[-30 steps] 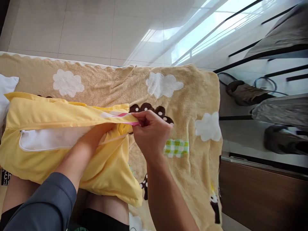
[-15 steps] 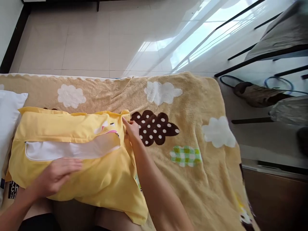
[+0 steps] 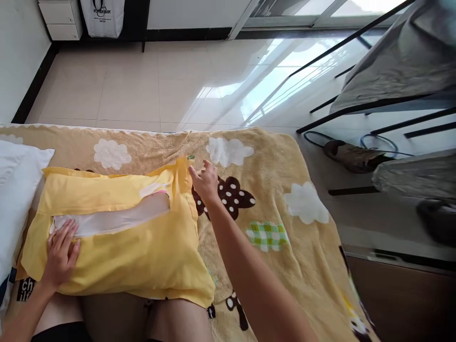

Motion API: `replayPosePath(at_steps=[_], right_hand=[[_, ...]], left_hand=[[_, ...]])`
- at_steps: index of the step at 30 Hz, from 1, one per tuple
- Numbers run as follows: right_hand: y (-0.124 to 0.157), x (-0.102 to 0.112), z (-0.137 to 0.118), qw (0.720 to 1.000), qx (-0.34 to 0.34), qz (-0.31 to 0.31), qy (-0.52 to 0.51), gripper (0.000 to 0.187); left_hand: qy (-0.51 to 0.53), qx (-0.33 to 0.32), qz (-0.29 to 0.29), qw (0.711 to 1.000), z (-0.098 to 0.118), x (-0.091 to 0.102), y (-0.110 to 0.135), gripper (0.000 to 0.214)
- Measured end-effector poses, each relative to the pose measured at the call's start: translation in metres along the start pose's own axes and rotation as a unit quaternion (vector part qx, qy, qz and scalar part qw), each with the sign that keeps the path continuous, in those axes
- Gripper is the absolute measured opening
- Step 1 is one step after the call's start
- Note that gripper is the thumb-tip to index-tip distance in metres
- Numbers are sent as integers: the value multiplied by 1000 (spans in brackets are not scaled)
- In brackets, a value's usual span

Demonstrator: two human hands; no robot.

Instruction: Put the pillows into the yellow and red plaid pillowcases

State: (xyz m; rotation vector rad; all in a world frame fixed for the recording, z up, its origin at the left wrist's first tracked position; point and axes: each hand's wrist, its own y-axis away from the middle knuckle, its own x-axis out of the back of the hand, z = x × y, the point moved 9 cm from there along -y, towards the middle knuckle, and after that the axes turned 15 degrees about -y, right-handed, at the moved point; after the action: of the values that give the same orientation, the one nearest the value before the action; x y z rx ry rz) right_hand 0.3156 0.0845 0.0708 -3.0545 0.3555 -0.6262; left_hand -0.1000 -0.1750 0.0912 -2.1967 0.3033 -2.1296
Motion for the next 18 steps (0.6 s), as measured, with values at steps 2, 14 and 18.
replayPosePath(at_steps=[2, 14, 18], right_hand=[[45, -2, -30, 998, 55, -30, 5, 30], [227, -39, -69, 883, 168, -416, 141, 29], [249, -8, -93, 859, 167, -462, 143, 28]], left_hand=[[31, -50, 25, 998, 30, 18, -10, 51], [169, -277, -354, 877, 190, 9, -100, 39], [229, -507, -346, 755, 272, -5, -86, 32]])
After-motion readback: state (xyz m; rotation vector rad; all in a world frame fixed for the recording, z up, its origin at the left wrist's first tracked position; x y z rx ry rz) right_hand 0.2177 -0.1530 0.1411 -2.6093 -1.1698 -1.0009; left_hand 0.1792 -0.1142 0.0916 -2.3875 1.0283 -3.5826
